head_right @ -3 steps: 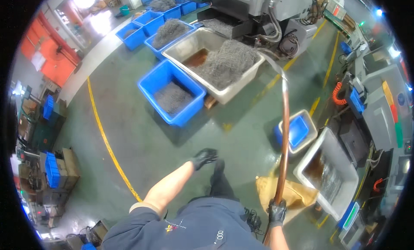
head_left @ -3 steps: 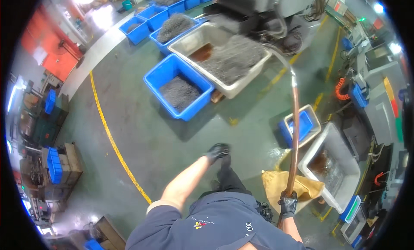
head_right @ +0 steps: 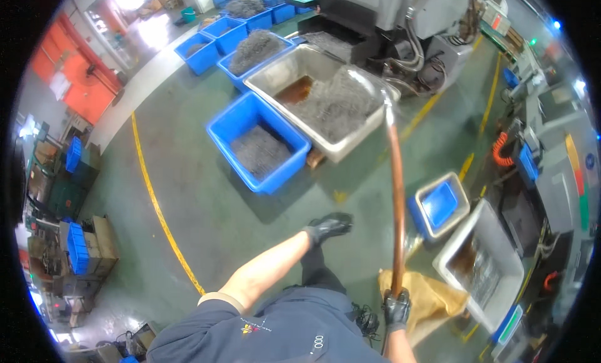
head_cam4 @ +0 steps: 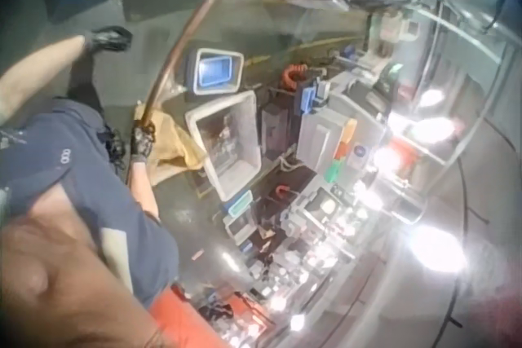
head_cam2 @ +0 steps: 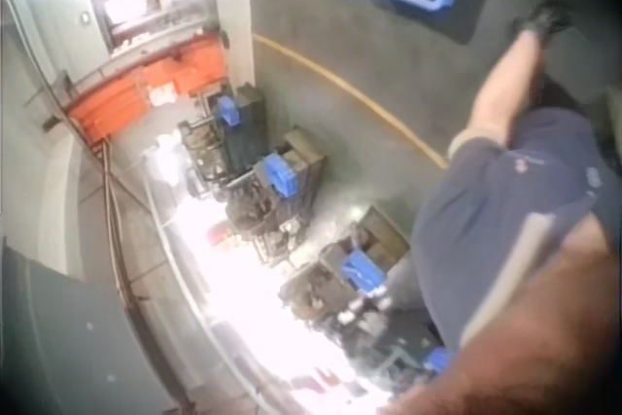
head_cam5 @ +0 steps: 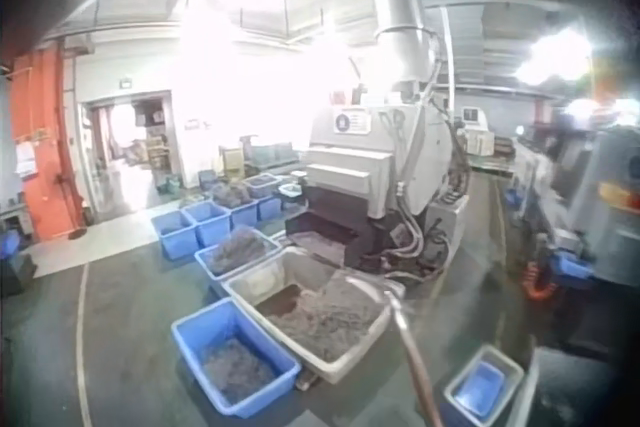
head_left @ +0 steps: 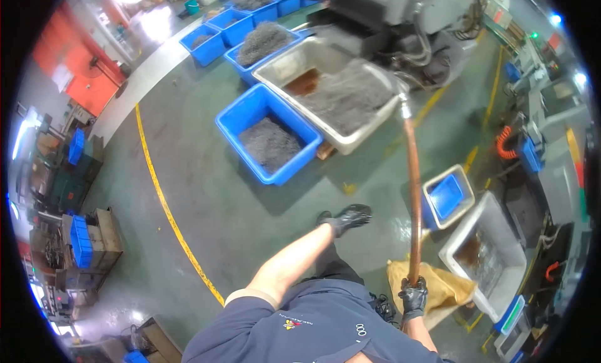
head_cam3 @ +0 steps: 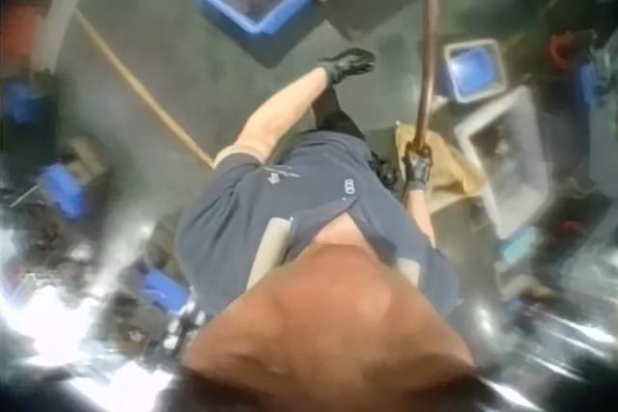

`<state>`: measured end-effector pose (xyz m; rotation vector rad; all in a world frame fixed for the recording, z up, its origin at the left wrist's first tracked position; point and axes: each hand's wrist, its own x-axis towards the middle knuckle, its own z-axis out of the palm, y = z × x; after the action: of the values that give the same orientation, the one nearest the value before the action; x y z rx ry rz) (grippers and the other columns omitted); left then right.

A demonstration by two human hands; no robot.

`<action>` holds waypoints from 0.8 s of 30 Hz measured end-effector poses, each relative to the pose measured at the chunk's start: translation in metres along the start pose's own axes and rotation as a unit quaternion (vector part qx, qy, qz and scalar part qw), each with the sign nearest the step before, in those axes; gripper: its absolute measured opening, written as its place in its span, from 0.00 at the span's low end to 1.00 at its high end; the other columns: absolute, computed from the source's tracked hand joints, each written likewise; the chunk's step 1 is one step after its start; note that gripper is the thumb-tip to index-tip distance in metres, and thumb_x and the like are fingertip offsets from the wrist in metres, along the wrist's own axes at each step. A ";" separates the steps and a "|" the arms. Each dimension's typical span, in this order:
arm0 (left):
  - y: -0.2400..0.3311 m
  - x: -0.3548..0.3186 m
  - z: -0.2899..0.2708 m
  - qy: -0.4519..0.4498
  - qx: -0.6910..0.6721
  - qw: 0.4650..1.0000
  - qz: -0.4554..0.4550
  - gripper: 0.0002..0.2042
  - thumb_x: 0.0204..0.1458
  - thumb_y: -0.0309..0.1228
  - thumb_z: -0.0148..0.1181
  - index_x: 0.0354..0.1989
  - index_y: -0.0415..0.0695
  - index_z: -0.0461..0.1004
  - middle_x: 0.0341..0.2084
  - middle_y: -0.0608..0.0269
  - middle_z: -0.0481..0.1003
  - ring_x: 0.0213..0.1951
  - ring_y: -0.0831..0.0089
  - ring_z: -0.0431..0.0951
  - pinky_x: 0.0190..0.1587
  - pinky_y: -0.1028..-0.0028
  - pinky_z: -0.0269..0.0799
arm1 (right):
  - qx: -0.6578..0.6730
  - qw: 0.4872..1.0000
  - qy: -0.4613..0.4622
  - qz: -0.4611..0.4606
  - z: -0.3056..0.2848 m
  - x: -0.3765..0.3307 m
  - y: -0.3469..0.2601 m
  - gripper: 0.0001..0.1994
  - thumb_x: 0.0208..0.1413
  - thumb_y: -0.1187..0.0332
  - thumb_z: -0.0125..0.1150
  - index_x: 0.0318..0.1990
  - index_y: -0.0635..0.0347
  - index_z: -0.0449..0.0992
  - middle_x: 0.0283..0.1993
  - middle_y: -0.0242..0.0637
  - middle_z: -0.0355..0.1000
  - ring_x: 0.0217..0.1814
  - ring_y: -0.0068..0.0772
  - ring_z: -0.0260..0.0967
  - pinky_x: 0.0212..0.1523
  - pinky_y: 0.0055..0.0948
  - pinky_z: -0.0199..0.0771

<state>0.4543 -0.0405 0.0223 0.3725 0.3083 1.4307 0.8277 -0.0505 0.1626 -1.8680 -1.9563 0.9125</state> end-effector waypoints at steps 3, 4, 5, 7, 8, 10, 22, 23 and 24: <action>0.074 0.060 0.061 0.073 -0.038 0.995 -0.061 0.14 0.58 0.32 0.43 0.51 0.41 0.64 0.48 0.54 0.68 0.48 0.61 0.69 0.54 0.65 0.64 | -0.052 0.995 -0.087 -0.018 0.051 0.027 -0.114 0.16 0.46 0.58 0.57 0.35 0.63 0.70 0.29 0.55 0.70 0.32 0.59 0.67 0.33 0.49 0.66; 0.096 0.068 0.086 -0.044 -0.175 0.983 -0.043 0.14 0.58 0.33 0.45 0.49 0.41 0.64 0.46 0.56 0.69 0.46 0.63 0.71 0.52 0.66 0.67 | -0.052 0.995 -0.084 0.002 0.063 0.031 -0.137 0.16 0.46 0.58 0.57 0.35 0.63 0.70 0.29 0.55 0.70 0.32 0.59 0.67 0.33 0.49 0.66; 0.116 0.079 0.112 0.236 0.040 0.963 -0.121 0.16 0.52 0.39 0.56 0.45 0.43 0.67 0.34 0.61 0.73 0.36 0.73 0.75 0.38 0.73 0.73 | -0.050 0.993 -0.100 -0.033 0.074 0.035 -0.156 0.16 0.47 0.59 0.57 0.36 0.64 0.70 0.30 0.55 0.70 0.33 0.59 0.67 0.34 0.49 0.67; 0.166 0.075 0.079 0.289 0.038 0.952 -0.088 0.16 0.52 0.38 0.57 0.44 0.42 0.67 0.33 0.60 0.73 0.33 0.71 0.76 0.36 0.73 0.73 | -0.077 0.980 -0.126 -0.130 0.103 0.056 -0.218 0.17 0.47 0.59 0.57 0.38 0.65 0.70 0.31 0.54 0.70 0.34 0.58 0.68 0.34 0.48 0.68; 0.185 0.077 0.066 0.331 0.030 0.941 -0.064 0.15 0.51 0.37 0.57 0.44 0.42 0.67 0.32 0.60 0.73 0.31 0.69 0.76 0.34 0.72 0.74 | -0.075 0.981 -0.126 -0.126 0.114 0.061 -0.238 0.17 0.47 0.59 0.57 0.38 0.65 0.70 0.31 0.54 0.70 0.34 0.58 0.68 0.34 0.48 0.68; 0.212 0.079 0.036 0.381 0.012 0.921 -0.083 0.15 0.51 0.33 0.57 0.45 0.41 0.66 0.32 0.56 0.73 0.28 0.64 0.77 0.33 0.70 0.76 | -0.100 0.980 -0.131 -0.115 0.136 0.070 -0.276 0.17 0.47 0.59 0.57 0.38 0.64 0.70 0.32 0.54 0.71 0.36 0.57 0.69 0.36 0.47 0.68; 0.447 0.051 -0.136 0.205 -0.110 0.956 -0.176 0.11 0.49 0.31 0.58 0.38 0.41 0.70 0.26 0.58 0.72 0.30 0.61 0.76 0.37 0.61 0.75 | -0.179 0.971 -0.159 0.002 0.285 -0.021 -0.484 0.23 0.47 0.57 0.56 0.48 0.61 0.68 0.37 0.52 0.71 0.38 0.54 0.69 0.37 0.46 0.70; 0.478 0.047 -0.124 0.243 -0.086 0.943 -0.212 0.10 0.47 0.33 0.60 0.33 0.42 0.70 0.23 0.59 0.71 0.28 0.62 0.75 0.37 0.62 0.76 | -0.184 0.973 -0.132 0.050 0.298 -0.061 -0.495 0.22 0.44 0.58 0.58 0.47 0.60 0.69 0.37 0.52 0.71 0.37 0.55 0.69 0.36 0.46 0.70; 0.508 0.040 -0.124 0.243 -0.061 0.938 -0.238 0.10 0.46 0.34 0.61 0.32 0.43 0.71 0.22 0.60 0.71 0.26 0.63 0.74 0.35 0.63 0.76 | -0.188 0.972 -0.108 0.090 0.310 -0.092 -0.512 0.22 0.41 0.59 0.59 0.46 0.58 0.70 0.36 0.52 0.71 0.36 0.55 0.70 0.34 0.45 0.70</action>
<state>-0.0497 0.0575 0.1276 -0.1636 0.6603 1.0365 0.2483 -0.1957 0.2617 -2.2692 -2.2461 0.8737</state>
